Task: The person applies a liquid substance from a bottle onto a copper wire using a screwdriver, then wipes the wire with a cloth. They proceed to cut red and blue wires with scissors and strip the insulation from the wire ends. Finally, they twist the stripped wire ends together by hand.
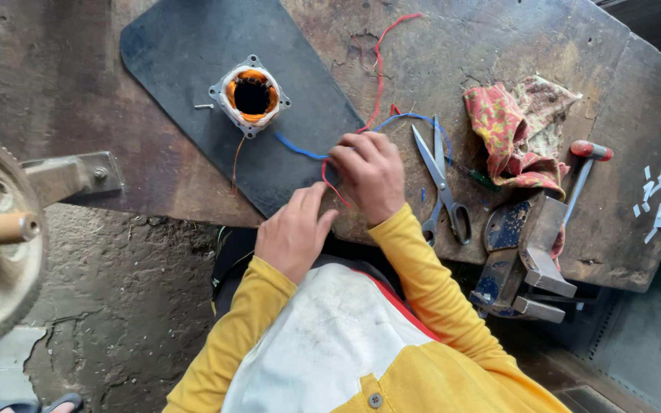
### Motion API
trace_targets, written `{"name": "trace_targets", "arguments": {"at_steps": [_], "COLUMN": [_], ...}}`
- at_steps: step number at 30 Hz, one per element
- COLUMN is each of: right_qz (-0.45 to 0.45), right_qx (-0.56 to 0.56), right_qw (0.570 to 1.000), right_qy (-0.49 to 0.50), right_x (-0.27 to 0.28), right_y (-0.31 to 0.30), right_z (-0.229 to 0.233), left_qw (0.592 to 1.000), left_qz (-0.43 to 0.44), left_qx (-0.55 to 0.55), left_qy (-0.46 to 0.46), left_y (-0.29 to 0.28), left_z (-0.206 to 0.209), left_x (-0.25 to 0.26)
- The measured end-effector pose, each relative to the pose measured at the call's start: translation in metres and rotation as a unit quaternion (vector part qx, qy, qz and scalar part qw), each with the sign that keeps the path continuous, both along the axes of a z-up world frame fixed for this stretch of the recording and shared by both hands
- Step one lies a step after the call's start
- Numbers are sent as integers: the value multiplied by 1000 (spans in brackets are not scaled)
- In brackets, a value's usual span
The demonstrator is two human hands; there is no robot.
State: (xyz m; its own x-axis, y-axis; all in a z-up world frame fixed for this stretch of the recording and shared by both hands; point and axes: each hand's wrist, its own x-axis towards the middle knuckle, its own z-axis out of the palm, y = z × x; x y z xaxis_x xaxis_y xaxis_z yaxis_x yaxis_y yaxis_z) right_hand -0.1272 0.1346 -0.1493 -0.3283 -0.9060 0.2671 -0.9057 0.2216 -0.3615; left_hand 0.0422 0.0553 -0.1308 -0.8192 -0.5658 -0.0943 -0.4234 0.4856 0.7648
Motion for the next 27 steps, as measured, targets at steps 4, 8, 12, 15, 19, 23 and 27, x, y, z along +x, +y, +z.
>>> {"name": "trace_targets", "arguments": {"at_steps": [4, 8, 12, 15, 19, 23, 27], "right_qz": [-78, -132, -156, -226, -308, -268, -285], "right_qx": [23, -29, -57, -31, -21, 70, 102], "right_qw": [996, 986, 953, 949, 949, 923, 943], "right_qy": [48, -95, -254, -217, 59, 268, 137], "right_x": [-23, 5, 49, 51, -18, -126, -216], "right_y": [26, 18, -10, -7, 62, 139, 188], "right_z": [18, 39, 32, 27, 15, -6, -10], "left_qw": [995, 985, 966, 856, 801, 813, 835], "left_qz": [47, 142, 155, 142, 137, 145, 148], "left_qx": [-34, -97, 208, 490, 575, 558, 525], "left_qy": [82, 14, 18, 85, 96, 85, 78], "left_y": [-24, -75, -88, -80, -74, -77, -80], "left_z": [30, 28, -3, -20, -29, -32, -25], "left_x": [28, 45, 61, 75, 82, 85, 83]}}
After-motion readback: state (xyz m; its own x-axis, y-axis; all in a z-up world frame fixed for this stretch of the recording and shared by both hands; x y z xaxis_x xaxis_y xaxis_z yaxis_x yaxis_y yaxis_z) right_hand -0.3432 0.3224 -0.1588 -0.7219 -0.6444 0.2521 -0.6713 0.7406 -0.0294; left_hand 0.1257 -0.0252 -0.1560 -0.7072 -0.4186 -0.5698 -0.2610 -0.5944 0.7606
